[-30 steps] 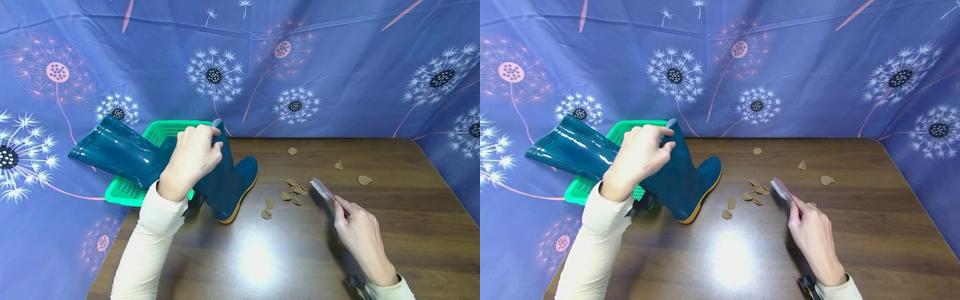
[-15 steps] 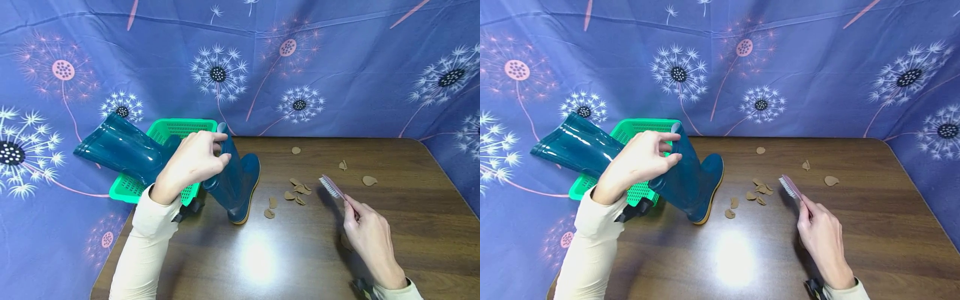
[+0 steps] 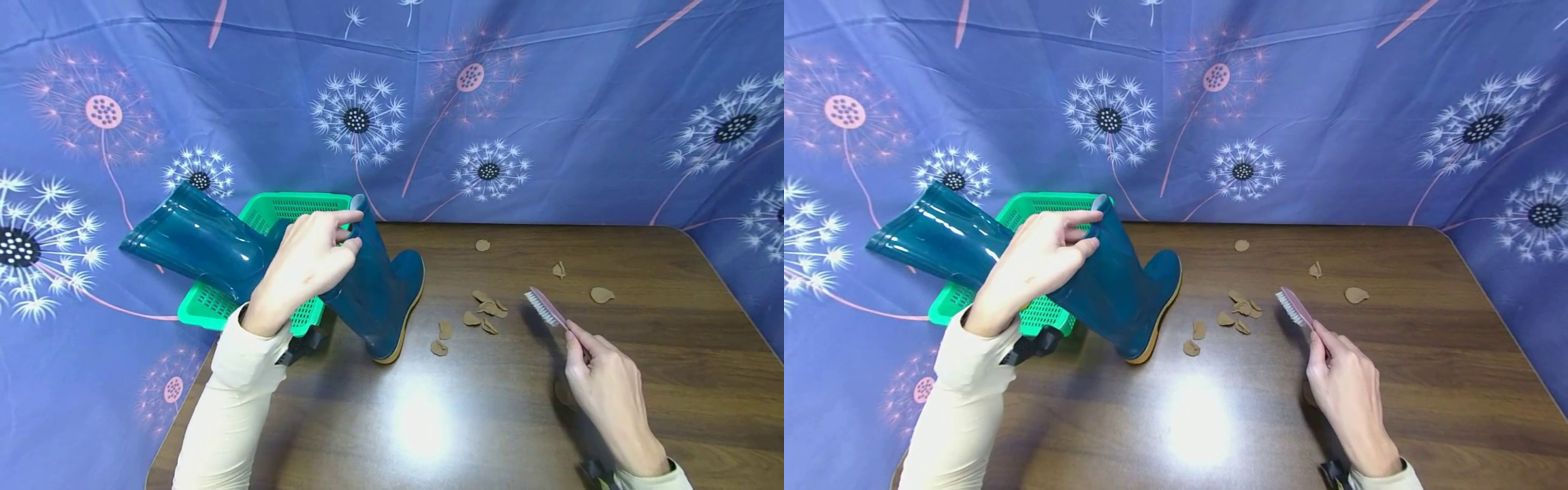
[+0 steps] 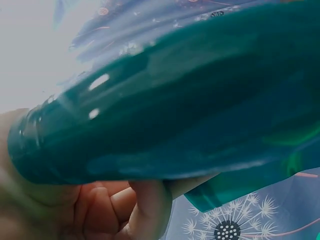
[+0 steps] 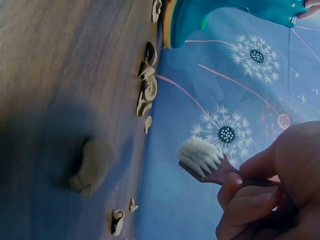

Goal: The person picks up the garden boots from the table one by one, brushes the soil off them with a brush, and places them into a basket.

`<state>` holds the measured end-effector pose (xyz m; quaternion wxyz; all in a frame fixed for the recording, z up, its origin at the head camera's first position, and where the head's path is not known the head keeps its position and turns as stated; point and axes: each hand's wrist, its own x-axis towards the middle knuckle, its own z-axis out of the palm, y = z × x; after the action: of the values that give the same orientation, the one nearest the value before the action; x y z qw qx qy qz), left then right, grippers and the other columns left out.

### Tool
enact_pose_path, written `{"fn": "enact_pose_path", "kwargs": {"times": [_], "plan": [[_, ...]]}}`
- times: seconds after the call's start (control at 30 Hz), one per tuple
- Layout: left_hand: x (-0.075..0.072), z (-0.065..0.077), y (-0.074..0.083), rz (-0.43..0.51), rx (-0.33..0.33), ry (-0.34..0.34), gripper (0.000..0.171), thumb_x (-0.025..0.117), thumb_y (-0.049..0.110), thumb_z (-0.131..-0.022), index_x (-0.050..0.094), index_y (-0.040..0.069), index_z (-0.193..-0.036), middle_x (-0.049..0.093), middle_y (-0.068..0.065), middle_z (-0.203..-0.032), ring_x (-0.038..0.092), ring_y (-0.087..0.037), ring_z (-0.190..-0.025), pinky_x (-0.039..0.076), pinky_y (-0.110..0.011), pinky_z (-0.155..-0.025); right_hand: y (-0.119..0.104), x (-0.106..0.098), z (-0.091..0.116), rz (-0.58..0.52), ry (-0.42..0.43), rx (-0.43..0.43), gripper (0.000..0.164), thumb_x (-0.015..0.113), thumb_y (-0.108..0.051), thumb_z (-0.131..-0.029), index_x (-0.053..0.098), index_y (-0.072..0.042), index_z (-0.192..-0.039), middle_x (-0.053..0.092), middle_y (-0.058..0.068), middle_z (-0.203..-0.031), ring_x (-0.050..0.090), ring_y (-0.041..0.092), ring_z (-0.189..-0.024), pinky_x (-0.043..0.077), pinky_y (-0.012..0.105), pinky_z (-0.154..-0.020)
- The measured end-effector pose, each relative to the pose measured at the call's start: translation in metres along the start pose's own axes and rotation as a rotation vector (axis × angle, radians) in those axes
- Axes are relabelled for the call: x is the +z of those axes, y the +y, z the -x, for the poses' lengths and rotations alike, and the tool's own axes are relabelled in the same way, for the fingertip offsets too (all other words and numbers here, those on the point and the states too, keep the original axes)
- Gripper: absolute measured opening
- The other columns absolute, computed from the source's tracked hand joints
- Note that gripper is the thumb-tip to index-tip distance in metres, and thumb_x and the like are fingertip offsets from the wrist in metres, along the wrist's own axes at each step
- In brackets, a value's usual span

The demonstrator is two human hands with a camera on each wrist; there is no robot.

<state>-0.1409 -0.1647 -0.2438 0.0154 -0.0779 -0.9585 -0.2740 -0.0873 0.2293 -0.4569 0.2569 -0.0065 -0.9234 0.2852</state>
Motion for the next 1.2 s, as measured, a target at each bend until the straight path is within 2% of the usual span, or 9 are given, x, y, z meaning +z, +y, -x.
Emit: {"fn": "enact_pose_path", "kwargs": {"times": [0.1,0.2,0.27,0.33,0.6,0.7,0.83,0.9,1.2], "plan": [[-0.003,0.001,0.0,0.011,-0.001,0.024,0.048,0.055,0.018,-0.104,0.061,0.015,-0.152,0.071,-0.003,-0.065,0.071,-0.023,-0.127,0.031,-0.034,-0.057,0.002,0.0,0.0,-0.001,0.013,-0.006,0.028,0.065,-0.013,-0.1,0.08,-0.003,-0.122,0.062,0.002,-0.071,0.035,0.004,-0.056,0.027,0.028,-0.052],[-0.008,0.002,0.003,0.02,-0.01,0.037,0.047,0.055,0.019,-0.105,0.061,0.017,-0.152,0.059,0.0,-0.053,0.075,-0.022,-0.083,0.029,-0.034,-0.057,0.004,-0.001,0.0,-0.004,0.021,-0.009,0.028,0.065,-0.013,-0.1,0.08,-0.003,-0.122,0.062,0.002,-0.071,0.035,0.003,-0.056,0.026,0.027,-0.052],[-0.014,0.003,0.004,0.022,-0.01,0.048,0.047,0.056,0.018,-0.105,0.062,0.019,-0.152,0.056,0.003,-0.053,0.056,-0.02,-0.056,0.027,-0.033,-0.055,0.005,-0.001,0.0,-0.004,0.026,-0.014,0.028,0.066,-0.012,-0.099,0.08,-0.003,-0.122,0.065,0.003,-0.072,0.036,0.002,-0.056,0.026,0.026,-0.052],[-0.02,0.004,0.006,0.018,-0.006,0.052,0.048,0.055,0.018,-0.105,0.062,0.02,-0.152,0.05,0.002,-0.051,0.032,-0.019,-0.046,0.023,-0.032,-0.051,0.006,-0.002,0.0,-0.003,0.03,-0.02,0.028,0.066,-0.012,-0.099,0.08,-0.003,-0.122,0.066,0.003,-0.073,0.037,0.002,-0.056,0.027,0.026,-0.052],[-0.047,0.002,0.013,-0.002,0.011,0.063,0.046,0.055,0.017,-0.105,0.063,0.02,-0.15,0.037,0.002,-0.05,0.031,-0.018,-0.043,0.02,-0.03,-0.047,0.007,-0.003,-0.001,0.008,0.031,-0.016,0.029,0.066,-0.013,-0.099,0.079,-0.003,-0.122,0.064,0.004,-0.072,0.036,0.005,-0.057,0.029,0.032,-0.051],[-0.055,-0.001,0.016,-0.007,0.008,0.059,0.046,0.055,0.016,-0.105,0.064,0.02,-0.149,0.061,0.001,-0.061,0.031,-0.018,-0.044,0.021,-0.031,-0.047,0.007,-0.003,-0.001,0.012,0.034,-0.022,0.029,0.065,-0.013,-0.099,0.079,-0.003,-0.123,0.064,0.003,-0.071,0.037,0.004,-0.057,0.032,0.039,-0.051],[-0.065,-0.006,0.019,-0.012,0.006,0.055,0.047,0.055,0.015,-0.103,0.065,0.02,-0.149,0.064,0.001,-0.065,0.03,-0.016,-0.045,0.022,-0.032,-0.049,0.008,-0.003,-0.001,0.013,0.04,-0.03,0.029,0.065,-0.013,-0.1,0.079,-0.003,-0.123,0.062,0.002,-0.07,0.036,0.004,-0.056,0.032,0.04,-0.051],[-0.068,-0.007,0.02,-0.019,0.013,0.059,0.047,0.054,0.014,-0.102,0.065,0.02,-0.148,0.048,0.003,-0.056,0.028,-0.014,-0.046,0.02,-0.032,-0.05,0.009,-0.003,0.0,0.012,0.041,-0.033,0.029,0.065,-0.013,-0.1,0.079,-0.003,-0.123,0.062,0.002,-0.07,0.036,0.004,-0.056,0.032,0.04,-0.051],[-0.086,-0.013,0.021,-0.052,-0.003,0.05,0.046,0.057,0.019,-0.104,0.064,0.021,-0.15,0.035,0.005,-0.053,0.029,-0.015,-0.046,0.023,-0.034,-0.049,0.009,-0.001,0.001,0.006,0.045,-0.041,0.028,0.065,-0.012,-0.099,0.079,-0.003,-0.122,0.063,0.003,-0.07,0.038,0.005,-0.056,0.033,0.042,-0.051]]}}
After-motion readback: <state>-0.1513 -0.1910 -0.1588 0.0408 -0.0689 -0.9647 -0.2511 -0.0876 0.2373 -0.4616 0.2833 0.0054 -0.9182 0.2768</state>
